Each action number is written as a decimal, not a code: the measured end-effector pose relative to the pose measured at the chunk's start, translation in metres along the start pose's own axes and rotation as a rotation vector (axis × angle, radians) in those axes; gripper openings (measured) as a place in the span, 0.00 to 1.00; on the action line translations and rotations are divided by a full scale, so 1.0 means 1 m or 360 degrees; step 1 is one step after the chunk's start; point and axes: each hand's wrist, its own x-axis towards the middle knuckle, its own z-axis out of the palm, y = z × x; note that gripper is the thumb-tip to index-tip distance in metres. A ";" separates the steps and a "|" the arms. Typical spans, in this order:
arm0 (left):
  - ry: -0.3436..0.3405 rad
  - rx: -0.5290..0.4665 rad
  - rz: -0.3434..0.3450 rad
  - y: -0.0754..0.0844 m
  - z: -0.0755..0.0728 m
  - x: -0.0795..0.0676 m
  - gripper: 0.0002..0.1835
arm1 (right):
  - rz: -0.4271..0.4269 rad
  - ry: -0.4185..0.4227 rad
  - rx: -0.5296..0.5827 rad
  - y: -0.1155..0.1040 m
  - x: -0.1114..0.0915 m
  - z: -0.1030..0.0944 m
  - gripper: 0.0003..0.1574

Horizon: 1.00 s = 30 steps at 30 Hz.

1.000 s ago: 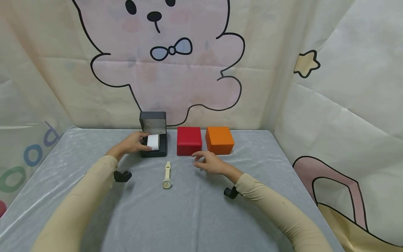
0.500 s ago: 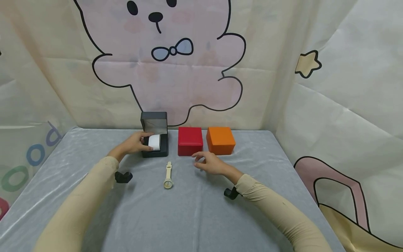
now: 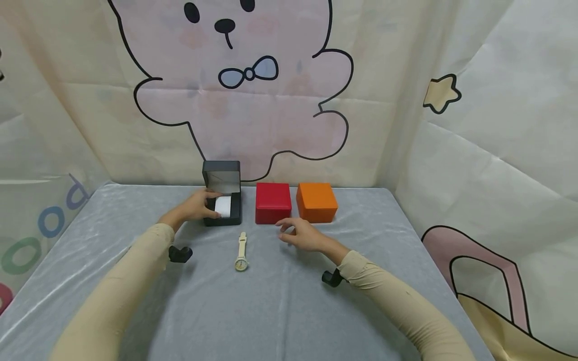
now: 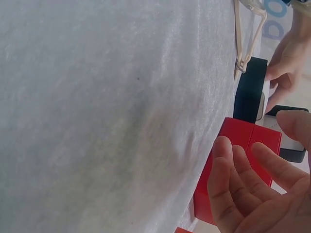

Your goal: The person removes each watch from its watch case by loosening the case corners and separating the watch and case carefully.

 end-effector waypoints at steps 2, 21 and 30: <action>-0.0011 -0.0002 0.0001 0.000 0.001 0.000 0.42 | -0.0007 0.0007 0.0009 0.000 -0.001 -0.001 0.26; 0.0101 -0.0056 0.0083 0.019 -0.007 -0.014 0.35 | -0.0060 0.0116 0.0059 0.010 -0.012 -0.016 0.25; 0.0118 -0.0048 0.0103 0.041 -0.004 -0.014 0.33 | -0.0033 0.0278 0.0080 0.021 -0.017 -0.022 0.25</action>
